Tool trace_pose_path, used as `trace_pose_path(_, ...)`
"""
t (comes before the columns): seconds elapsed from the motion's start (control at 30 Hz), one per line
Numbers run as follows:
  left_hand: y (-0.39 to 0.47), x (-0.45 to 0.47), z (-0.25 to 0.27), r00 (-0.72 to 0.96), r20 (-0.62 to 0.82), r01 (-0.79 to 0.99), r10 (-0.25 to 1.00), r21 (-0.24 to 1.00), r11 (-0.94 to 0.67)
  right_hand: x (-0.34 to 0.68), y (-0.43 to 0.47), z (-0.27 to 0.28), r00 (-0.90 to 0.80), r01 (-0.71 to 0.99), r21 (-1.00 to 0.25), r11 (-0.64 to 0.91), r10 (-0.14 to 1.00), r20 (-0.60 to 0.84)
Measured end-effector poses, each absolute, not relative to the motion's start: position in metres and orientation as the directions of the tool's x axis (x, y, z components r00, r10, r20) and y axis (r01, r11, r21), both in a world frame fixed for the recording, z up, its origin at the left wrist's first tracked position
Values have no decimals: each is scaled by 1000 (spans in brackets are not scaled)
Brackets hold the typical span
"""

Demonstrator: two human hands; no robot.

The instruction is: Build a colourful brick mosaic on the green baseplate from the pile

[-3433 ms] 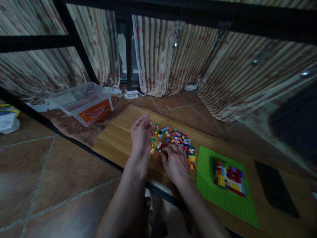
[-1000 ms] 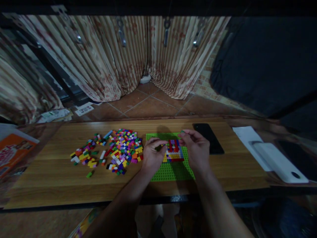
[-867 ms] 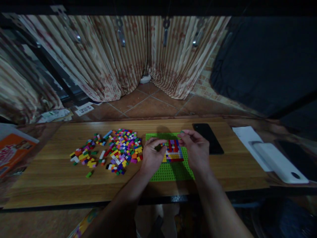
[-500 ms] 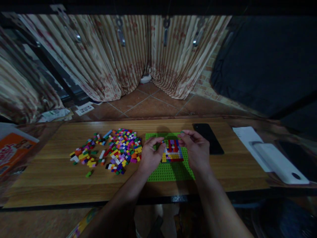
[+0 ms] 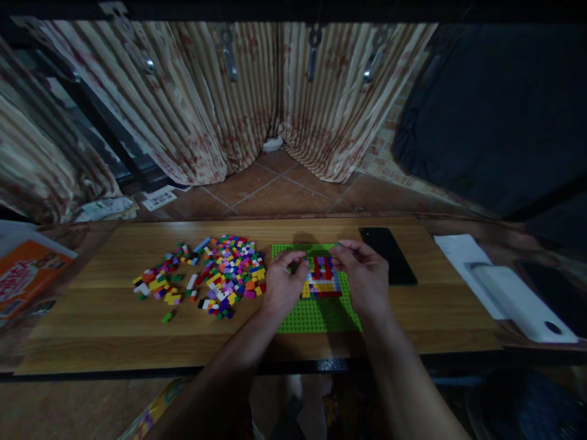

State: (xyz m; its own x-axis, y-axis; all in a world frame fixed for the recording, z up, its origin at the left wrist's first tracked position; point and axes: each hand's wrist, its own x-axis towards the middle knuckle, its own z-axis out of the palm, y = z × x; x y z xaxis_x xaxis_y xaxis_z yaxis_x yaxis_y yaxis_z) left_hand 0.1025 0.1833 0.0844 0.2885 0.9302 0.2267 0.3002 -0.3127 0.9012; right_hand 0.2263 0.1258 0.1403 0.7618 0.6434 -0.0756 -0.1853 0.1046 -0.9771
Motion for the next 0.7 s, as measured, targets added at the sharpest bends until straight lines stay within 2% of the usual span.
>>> trace_pose_path(0.23,182,106,80,269,256,245,928,914,-324,223,126,139,754,-172,-981,84,652,-76)
trace_pose_path(0.53,180,107,85,288,233,269,929,911,-312,225,127,131,749,-140,-989,50,659,-73)
trace_pose_path(0.7,180,104,85,308,217,268,926,914,-304,228,123,128,702,-88,-996,-5,709,-65)
